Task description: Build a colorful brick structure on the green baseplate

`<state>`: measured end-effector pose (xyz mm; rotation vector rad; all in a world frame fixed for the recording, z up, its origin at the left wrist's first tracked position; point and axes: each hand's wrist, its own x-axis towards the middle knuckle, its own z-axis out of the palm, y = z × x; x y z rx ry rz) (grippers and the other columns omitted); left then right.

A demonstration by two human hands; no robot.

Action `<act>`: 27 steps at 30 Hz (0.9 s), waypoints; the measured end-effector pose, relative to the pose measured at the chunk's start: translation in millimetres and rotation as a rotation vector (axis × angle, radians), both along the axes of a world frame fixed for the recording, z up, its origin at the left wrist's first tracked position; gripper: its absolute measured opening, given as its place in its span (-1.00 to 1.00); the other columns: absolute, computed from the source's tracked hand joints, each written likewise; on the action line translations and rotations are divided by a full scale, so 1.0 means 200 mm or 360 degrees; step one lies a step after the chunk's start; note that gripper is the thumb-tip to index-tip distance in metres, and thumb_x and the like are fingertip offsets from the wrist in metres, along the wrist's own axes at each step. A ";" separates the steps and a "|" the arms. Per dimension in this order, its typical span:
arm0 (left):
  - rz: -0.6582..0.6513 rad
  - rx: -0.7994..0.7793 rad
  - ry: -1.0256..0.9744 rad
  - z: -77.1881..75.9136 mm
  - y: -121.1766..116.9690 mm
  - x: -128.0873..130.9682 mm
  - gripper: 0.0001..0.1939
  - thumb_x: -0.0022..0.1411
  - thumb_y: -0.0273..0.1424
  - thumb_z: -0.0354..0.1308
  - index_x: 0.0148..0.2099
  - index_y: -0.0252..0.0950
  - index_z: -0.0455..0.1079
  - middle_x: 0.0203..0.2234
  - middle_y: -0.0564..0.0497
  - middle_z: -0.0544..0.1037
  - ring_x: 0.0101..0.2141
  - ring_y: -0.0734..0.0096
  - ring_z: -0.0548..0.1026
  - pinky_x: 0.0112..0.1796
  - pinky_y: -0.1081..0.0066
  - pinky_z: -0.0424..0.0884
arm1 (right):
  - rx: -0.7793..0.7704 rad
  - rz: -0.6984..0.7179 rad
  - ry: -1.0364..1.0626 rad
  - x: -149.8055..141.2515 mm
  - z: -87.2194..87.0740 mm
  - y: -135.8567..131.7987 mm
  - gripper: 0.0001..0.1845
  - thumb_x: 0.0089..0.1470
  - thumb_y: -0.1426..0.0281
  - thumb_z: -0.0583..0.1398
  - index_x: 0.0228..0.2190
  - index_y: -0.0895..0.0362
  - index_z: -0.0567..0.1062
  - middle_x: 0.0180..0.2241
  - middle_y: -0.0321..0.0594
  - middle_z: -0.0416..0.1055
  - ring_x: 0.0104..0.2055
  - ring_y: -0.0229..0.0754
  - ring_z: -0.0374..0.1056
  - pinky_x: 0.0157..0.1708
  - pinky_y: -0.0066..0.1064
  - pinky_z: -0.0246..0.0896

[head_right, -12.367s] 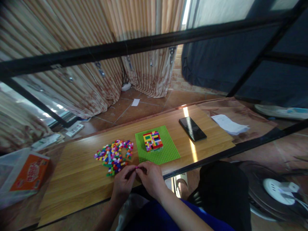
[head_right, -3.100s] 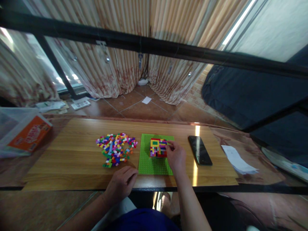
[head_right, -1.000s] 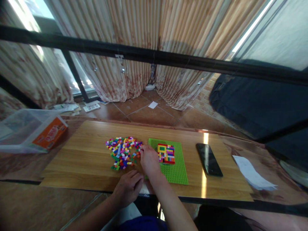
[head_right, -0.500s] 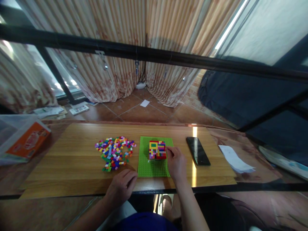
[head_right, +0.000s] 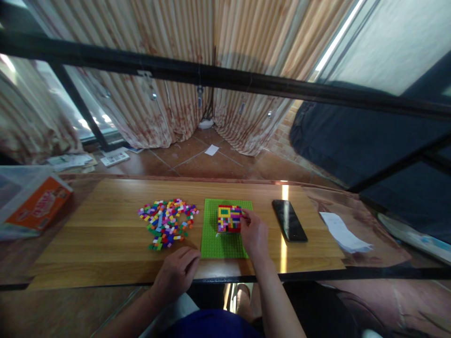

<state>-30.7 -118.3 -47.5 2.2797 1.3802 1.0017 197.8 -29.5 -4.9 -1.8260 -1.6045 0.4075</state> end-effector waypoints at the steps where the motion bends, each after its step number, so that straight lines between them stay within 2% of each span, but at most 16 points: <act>1: -0.0002 0.0003 -0.0002 0.00 0.00 0.00 -0.86 0.27 -0.53 0.01 -0.22 -0.28 0.38 -0.41 -0.02 0.48 -0.35 0.37 0.46 -0.31 0.38 0.39 | -0.0006 -0.0007 0.0031 0.00 0.00 0.00 -0.67 0.06 0.33 0.11 -0.17 0.15 0.53 -0.31 -0.12 0.57 -0.30 -0.11 0.48 -0.29 -0.34 0.31; 9: -0.0020 0.0037 0.0020 0.00 0.00 0.00 -0.86 0.26 -0.55 0.00 -0.23 -0.29 0.37 -0.42 -0.02 0.48 -0.36 0.37 0.45 -0.32 0.39 0.38 | -0.0065 -0.0147 0.0118 0.04 -0.03 0.02 -0.61 0.05 0.24 0.10 -0.14 0.14 0.54 -0.31 -0.12 0.58 -0.29 -0.08 0.48 -0.30 -0.32 0.29; 17: -0.0007 0.0024 0.0047 0.01 0.00 0.00 -0.86 0.27 -0.54 -0.01 -0.24 -0.28 0.37 -0.42 -0.02 0.48 -0.35 0.37 0.46 -0.32 0.39 0.38 | -0.0082 -0.0139 0.0329 0.05 -0.02 0.04 -0.60 -0.04 0.25 0.17 -0.18 0.18 0.57 -0.38 -0.09 0.58 -0.36 -0.07 0.48 -0.41 -0.36 0.27; 22: -0.0013 0.0006 0.0044 0.01 0.00 0.00 -0.86 0.27 -0.53 0.00 -0.23 -0.28 0.37 -0.42 -0.02 0.48 -0.36 0.37 0.46 -0.32 0.39 0.39 | -0.0133 -0.0084 0.0230 0.05 0.02 0.05 -0.61 -0.04 0.29 0.17 -0.18 0.19 0.57 -0.46 -0.13 0.57 -0.44 -0.11 0.47 -0.49 -0.41 0.21; 27: -0.0003 0.0013 0.0013 0.01 0.00 0.00 -0.86 0.28 -0.53 0.00 -0.22 -0.29 0.37 -0.41 -0.02 0.47 -0.35 0.37 0.45 -0.31 0.39 0.39 | -0.0123 -0.0068 0.0151 0.05 0.01 0.06 -0.59 -0.01 0.29 0.15 -0.15 0.20 0.56 -0.46 -0.13 0.57 -0.43 -0.10 0.46 -0.46 -0.39 0.21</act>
